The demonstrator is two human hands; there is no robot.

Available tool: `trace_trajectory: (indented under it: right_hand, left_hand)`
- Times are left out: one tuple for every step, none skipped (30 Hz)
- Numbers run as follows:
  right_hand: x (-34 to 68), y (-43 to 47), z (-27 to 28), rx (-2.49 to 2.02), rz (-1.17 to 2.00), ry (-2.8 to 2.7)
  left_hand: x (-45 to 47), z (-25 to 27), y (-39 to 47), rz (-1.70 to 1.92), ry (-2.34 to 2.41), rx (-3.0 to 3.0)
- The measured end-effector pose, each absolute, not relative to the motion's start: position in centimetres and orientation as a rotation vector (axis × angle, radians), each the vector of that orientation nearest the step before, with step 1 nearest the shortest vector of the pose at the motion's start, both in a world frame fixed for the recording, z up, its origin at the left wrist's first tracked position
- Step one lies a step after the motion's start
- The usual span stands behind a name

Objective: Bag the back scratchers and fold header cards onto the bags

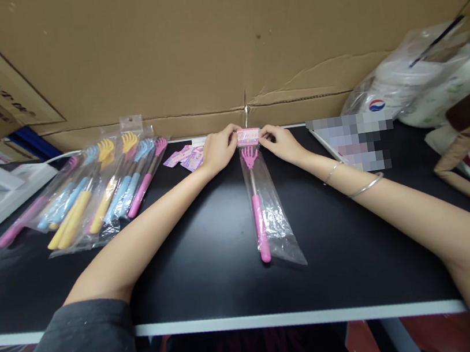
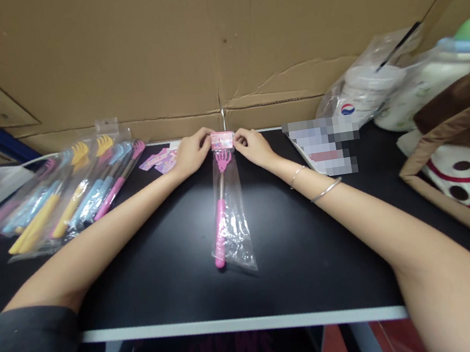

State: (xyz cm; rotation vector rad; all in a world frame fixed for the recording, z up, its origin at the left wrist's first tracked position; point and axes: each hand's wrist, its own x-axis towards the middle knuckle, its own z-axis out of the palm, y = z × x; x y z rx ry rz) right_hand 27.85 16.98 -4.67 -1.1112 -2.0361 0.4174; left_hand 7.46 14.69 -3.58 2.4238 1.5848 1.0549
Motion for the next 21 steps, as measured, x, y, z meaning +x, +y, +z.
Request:
trace_trajectory:
  right_hand:
    - [27.85, 16.98, -4.68, -1.112, 0.416, -2.038]
    - [27.86, 17.00, -4.70, -1.113, 0.415, -2.040]
    - [27.86, 17.01, -4.73, -1.114, 0.413, -2.042]
    - [27.87, 17.04, -4.76, -1.115, 0.411, -2.044]
    - [27.88, 17.07, -4.79, -1.116, 0.409, -2.046]
    - [27.89, 17.09, -4.82, -1.118, 0.409, -2.047]
    - [27.91, 17.11, -4.83, -1.120, 0.408, -2.048]
    - [27.92, 17.12, -4.84, -1.123, 0.407, -2.048]
    - [27.93, 17.12, -4.83, -1.126, 0.407, -2.047]
    - [27.94, 17.11, -4.81, -1.129, 0.407, -2.047]
    - [27.95, 17.09, -4.78, -1.132, 0.407, -2.046]
    - [27.95, 17.06, -4.74, -1.133, 0.408, -2.045]
    - [27.95, 17.02, -4.70, -1.135, 0.409, -2.045]
    - [27.94, 16.99, -4.65, -1.135, 0.411, -2.044]
    - [27.93, 16.96, -4.61, -1.135, 0.413, -2.043]
    - [27.92, 16.93, -4.57, -1.135, 0.415, -2.042]
    - [27.90, 16.92, -4.54, -1.134, 0.417, -2.041]
    - [27.89, 16.90, -4.52, -1.134, 0.418, -2.039]
    - [27.88, 16.89, -4.51, -1.134, 0.418, -2.036]
    - [27.87, 16.88, -4.49, -1.135, 0.418, -2.032]
    - [27.87, 16.85, -4.47, -1.137, 0.419, -2.028]
  left_hand:
    - [7.45, -3.60, 14.70, 1.059, 1.580, 2.425]
    - [7.43, -3.61, 14.70, 1.065, 1.573, 2.426]
    - [7.42, -3.62, 14.69, 1.071, 1.567, 2.426]
    - [7.40, -3.63, 14.67, 1.076, 1.563, 2.425]
    - [7.39, -3.63, 14.65, 1.074, 1.562, 2.424]
    - [7.37, -3.62, 14.63, 1.070, 1.563, 2.422]
    - [7.36, -3.60, 14.61, 1.065, 1.564, 2.421]
    - [7.35, -3.58, 14.59, 1.059, 1.563, 2.421]
    - [7.35, -3.55, 14.57, 1.057, 1.560, 2.422]
    - [7.35, -3.50, 14.54, 1.058, 1.553, 2.424]
    - [7.36, -3.45, 14.49, 1.061, 1.544, 2.426]
    - [7.38, -3.38, 14.43, 1.065, 1.538, 2.425]
    - [7.41, -3.31, 14.36, 1.068, 1.537, 2.422]
    - [7.44, -3.24, 14.27, 1.068, 1.540, 2.417]
    - [7.47, -3.18, 14.19, 1.063, 1.548, 2.413]
    - [7.50, -3.13, 14.11, 1.056, 1.560, 2.408]
    - [7.53, -3.10, 14.06, 1.050, 1.573, 2.405]
    - [7.55, -3.09, 14.02, 1.045, 1.584, 2.405]
    - [7.56, -3.11, 14.00, 1.043, 1.593, 2.406]
    - [7.56, -3.14, 14.01, 1.045, 1.601, 2.406]
    - [7.56, -3.17, 14.02, 1.051, 1.607, 2.405]
